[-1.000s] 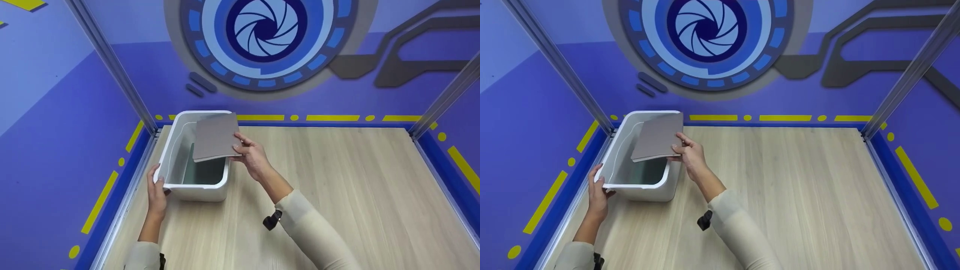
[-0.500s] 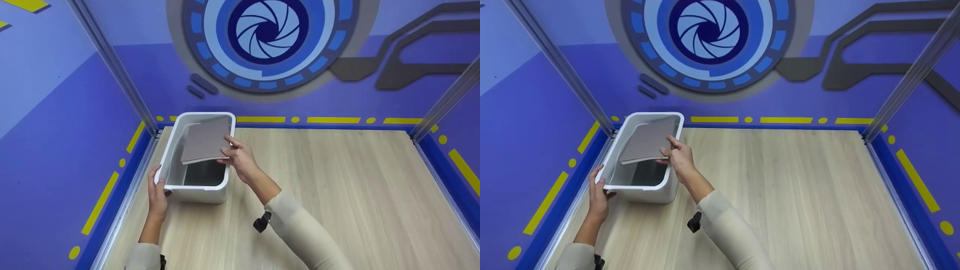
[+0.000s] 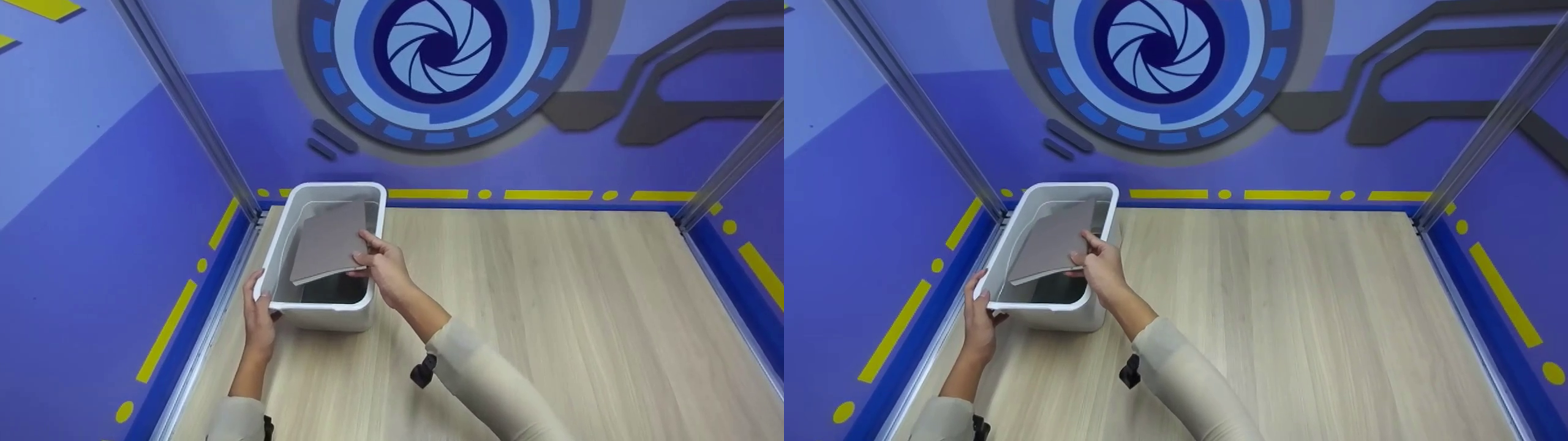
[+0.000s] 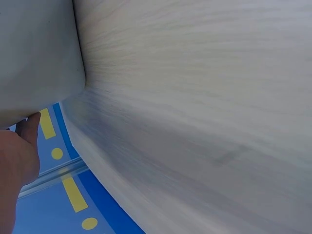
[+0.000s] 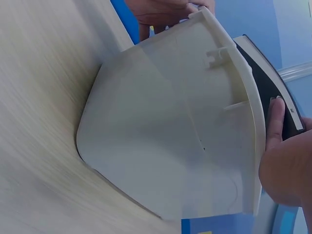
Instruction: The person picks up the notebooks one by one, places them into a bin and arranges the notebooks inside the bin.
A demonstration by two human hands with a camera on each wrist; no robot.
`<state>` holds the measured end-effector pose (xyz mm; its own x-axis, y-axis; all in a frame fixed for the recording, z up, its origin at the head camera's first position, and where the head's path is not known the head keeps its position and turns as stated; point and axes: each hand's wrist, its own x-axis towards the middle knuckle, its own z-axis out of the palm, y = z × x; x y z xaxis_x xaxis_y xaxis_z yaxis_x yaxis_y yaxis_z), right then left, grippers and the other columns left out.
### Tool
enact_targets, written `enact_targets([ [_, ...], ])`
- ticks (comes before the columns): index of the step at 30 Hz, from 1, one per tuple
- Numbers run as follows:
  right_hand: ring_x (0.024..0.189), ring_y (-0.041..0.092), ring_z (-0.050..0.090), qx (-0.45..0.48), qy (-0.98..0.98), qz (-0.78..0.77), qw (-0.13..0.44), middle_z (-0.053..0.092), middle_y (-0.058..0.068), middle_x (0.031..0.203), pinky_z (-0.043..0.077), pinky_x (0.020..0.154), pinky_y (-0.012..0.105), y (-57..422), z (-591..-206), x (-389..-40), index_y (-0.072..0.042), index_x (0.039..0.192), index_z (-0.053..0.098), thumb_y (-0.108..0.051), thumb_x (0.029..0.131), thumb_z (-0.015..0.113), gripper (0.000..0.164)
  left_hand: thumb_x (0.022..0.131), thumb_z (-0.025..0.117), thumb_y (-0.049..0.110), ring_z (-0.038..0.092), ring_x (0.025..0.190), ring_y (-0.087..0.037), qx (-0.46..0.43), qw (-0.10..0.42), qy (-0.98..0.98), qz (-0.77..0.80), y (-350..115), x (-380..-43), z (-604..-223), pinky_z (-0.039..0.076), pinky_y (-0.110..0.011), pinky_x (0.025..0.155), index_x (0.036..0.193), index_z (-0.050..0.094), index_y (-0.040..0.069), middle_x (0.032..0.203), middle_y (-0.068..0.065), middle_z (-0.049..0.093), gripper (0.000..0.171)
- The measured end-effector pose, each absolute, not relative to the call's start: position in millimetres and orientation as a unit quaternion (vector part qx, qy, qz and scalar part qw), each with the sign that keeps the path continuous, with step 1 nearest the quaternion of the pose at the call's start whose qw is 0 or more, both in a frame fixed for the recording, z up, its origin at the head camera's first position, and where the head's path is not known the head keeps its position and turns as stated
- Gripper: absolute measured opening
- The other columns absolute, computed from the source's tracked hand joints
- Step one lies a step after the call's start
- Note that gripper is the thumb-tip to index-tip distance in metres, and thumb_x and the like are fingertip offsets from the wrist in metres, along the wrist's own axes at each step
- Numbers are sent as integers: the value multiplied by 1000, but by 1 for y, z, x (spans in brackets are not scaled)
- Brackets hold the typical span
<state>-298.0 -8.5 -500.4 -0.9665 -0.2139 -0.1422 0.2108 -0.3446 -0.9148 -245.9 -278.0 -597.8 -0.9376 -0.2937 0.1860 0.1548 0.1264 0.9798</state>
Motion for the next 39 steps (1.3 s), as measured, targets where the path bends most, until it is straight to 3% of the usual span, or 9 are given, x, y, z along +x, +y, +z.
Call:
enact_targets([
  [6, 104, 20, 70, 11, 552, -824, 123, 53, 26, 153, 64, 79, 29, -11, -500, -298, -3, 162, 44, 1, 100, 61, 64, 113, 32, 24, 43, 136, -16, 53, 157, -734, -658, -279, -244, -596, 32, -39, 111, 163, 33, 18, 160, -4, 40, 50],
  [10, 108, 21, 69, 14, 553, -824, 122, 48, 25, 159, 64, 79, 28, -11, -499, -299, -4, 162, 43, -1, 101, 62, 63, 113, 32, 26, 46, 131, -22, 71, 140, -734, -660, -278, -243, -594, 43, -37, 99, 164, 32, 22, 157, -6, 41, 51],
  [15, 110, 21, 67, 18, 554, -824, 118, 44, 23, 163, 63, 77, 27, -9, -498, -302, -5, 162, 44, -2, 101, 62, 63, 113, 32, 29, 51, 120, -20, 81, 126, -733, -663, -276, -244, -592, 50, -33, 86, 164, 31, 24, 153, -12, 43, 52],
  [23, 104, 19, 66, 21, 559, -820, 119, 46, 24, 159, 61, 71, 24, -11, -499, -305, -6, 161, 46, -3, 101, 62, 62, 114, 32, 28, 50, 126, -19, 65, 137, -741, -654, -278, -243, -595, 47, -29, 94, 164, 32, 22, 154, -3, 43, 51],
  [27, 105, 20, 67, 23, 558, -821, 118, 44, 23, 163, 61, 71, 24, -12, -499, -304, -6, 161, 46, -2, 101, 62, 62, 114, 32, 29, 50, 125, -20, 68, 138, -744, -651, -278, -242, -594, 48, -30, 91, 164, 32, 24, 153, -3, 44, 50],
  [34, 106, 20, 67, 23, 558, -820, 130, 40, 22, 168, 61, 73, 23, -10, -500, -302, -5, 162, 43, -1, 102, 60, 63, 113, 32, 26, 48, 132, -17, 66, 148, -741, -652, -280, -242, -595, 43, -25, 101, 163, 33, 21, 157, 0, 42, 50],
  [39, 107, 21, 69, 17, 565, -815, 126, 42, 22, 167, 62, 73, 24, -8, -500, -302, -6, 163, 43, -2, 103, 60, 63, 114, 32, 26, 48, 133, -19, 60, 142, -738, -657, -279, -244, -594, 46, -29, 99, 163, 33, 21, 158, -1, 41, 50],
])
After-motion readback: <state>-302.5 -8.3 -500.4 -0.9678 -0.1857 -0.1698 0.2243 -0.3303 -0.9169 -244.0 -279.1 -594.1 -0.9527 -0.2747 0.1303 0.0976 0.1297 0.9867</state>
